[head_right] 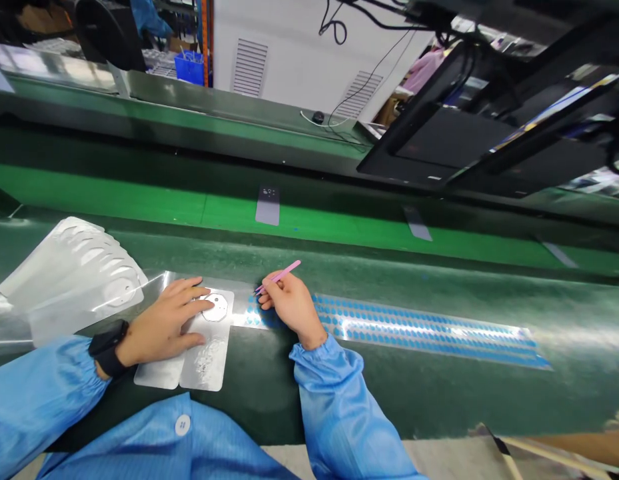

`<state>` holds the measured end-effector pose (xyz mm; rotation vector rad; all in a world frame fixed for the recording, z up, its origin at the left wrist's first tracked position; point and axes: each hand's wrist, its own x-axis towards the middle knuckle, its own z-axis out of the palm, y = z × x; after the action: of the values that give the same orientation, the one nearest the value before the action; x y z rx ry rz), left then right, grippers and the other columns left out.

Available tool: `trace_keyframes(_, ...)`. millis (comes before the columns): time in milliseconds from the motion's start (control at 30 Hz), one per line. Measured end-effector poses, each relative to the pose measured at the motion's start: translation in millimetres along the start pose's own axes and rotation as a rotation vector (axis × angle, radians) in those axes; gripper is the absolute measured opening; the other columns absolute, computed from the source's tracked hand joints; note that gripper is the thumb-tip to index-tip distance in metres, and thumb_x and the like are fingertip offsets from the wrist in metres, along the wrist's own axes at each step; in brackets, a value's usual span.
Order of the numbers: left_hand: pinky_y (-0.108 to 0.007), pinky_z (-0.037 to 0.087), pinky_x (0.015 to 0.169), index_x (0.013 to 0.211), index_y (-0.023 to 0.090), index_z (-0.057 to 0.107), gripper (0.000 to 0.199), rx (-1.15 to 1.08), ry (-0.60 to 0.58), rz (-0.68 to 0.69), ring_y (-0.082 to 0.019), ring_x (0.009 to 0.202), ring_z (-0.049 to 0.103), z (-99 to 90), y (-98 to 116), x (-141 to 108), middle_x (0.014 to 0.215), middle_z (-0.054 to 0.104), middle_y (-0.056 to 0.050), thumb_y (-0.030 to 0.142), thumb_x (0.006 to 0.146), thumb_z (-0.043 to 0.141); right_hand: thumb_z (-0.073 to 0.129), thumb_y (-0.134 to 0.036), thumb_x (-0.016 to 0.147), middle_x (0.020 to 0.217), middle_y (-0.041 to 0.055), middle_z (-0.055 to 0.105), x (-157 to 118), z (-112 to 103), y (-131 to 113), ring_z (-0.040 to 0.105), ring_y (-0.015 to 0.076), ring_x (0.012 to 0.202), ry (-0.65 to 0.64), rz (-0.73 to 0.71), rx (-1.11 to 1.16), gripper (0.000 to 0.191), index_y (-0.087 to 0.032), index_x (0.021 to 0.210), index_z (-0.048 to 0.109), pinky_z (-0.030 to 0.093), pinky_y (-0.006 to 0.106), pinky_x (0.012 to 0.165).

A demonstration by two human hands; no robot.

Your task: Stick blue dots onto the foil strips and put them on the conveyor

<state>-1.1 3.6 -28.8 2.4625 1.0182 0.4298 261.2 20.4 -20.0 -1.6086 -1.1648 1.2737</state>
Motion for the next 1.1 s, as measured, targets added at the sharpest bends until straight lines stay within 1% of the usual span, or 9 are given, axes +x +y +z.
trace_keyframes(300,-0.058,0.026,0.111,0.127,0.027,0.049,0.061,0.0,-0.025,-0.019,-0.033,0.135,0.034,0.5,0.3,-0.3,0.133,0.054,-0.007,0.035,0.072,0.073,0.07,-0.051,0.067,0.056,0.0028,0.065,4.6,-0.2,-1.1,0.061,0.0133,0.048,-0.079,0.026,-0.041,0.036,-0.017,0.07,0.058,0.05,0.024,0.047)
trace_keyframes(500,-0.056,0.025,0.112,0.128,0.024,0.047,0.063,-0.008,-0.041,-0.032,-0.033,0.136,0.033,-0.7,1.6,0.8,0.133,0.054,-0.008,0.033,0.071,0.074,0.071,-0.055,0.065,0.054,0.0016,0.063,5.1,1.2,-1.8,0.059,0.0128,0.046,-0.039,0.034,-0.002,0.04,-0.017,0.067,0.056,0.049,0.023,0.044)
trace_keyframes(667,-0.056,0.025,0.111,0.126,0.025,0.049,0.061,-0.037,-0.041,-0.038,-0.033,0.135,0.034,-1.3,4.1,3.5,0.132,0.054,-0.009,0.033,0.071,0.074,0.072,-0.058,0.064,0.052,0.0013,0.061,-7.4,-2.2,-13.5,0.057,0.0122,0.044,-0.047,-0.015,0.07,0.043,-0.018,0.067,0.056,0.048,0.023,0.042)
trace_keyframes(767,-0.055,0.025,0.111,0.124,0.025,0.049,0.061,-0.041,-0.047,-0.033,-0.033,0.135,0.034,-1.5,5.2,5.4,0.13,0.055,-0.009,0.033,0.07,0.075,0.071,-0.057,0.066,0.055,0.002,0.063,-18.1,7.7,-23.7,0.059,0.0131,0.046,-0.063,-0.039,0.072,0.042,-0.018,0.069,0.056,0.048,0.023,0.042)
trace_keyframes(867,-0.055,0.024,0.111,0.124,0.023,0.049,0.063,-0.044,-0.054,-0.048,-0.034,0.135,0.033,-1.5,5.9,6.4,0.131,0.055,-0.01,0.032,0.068,0.076,0.068,-0.055,0.069,0.054,0.0019,0.063,-22.5,26.6,-27.0,0.058,0.0125,0.044,-0.13,-0.024,0.031,0.039,-0.018,0.07,0.057,0.048,0.023,0.042)
trace_keyframes(967,-0.056,0.024,0.111,0.123,0.021,0.049,0.063,-0.046,-0.051,-0.061,-0.034,0.136,0.032,-1.9,6.9,6.5,0.131,0.054,-0.011,0.032,0.067,0.077,0.066,-0.053,0.07,0.052,0.0012,0.062,-18.5,41.0,-22.2,0.058,0.0119,0.043,-0.121,0.006,-0.011,0.036,-0.018,0.068,0.056,0.047,0.022,0.042)
trace_keyframes(1100,-0.056,0.024,0.111,0.122,0.02,0.049,0.062,-0.028,-0.065,-0.058,-0.034,0.135,0.033,-3.4,9.1,6.7,0.131,0.054,-0.011,0.031,0.068,0.077,0.064,-0.048,0.073,0.052,0.0008,0.062,-12.0,44.6,-12.8,0.057,0.0114,0.043,-0.109,0.027,-0.042,0.032,-0.017,0.069,0.057,0.047,0.022,0.042)
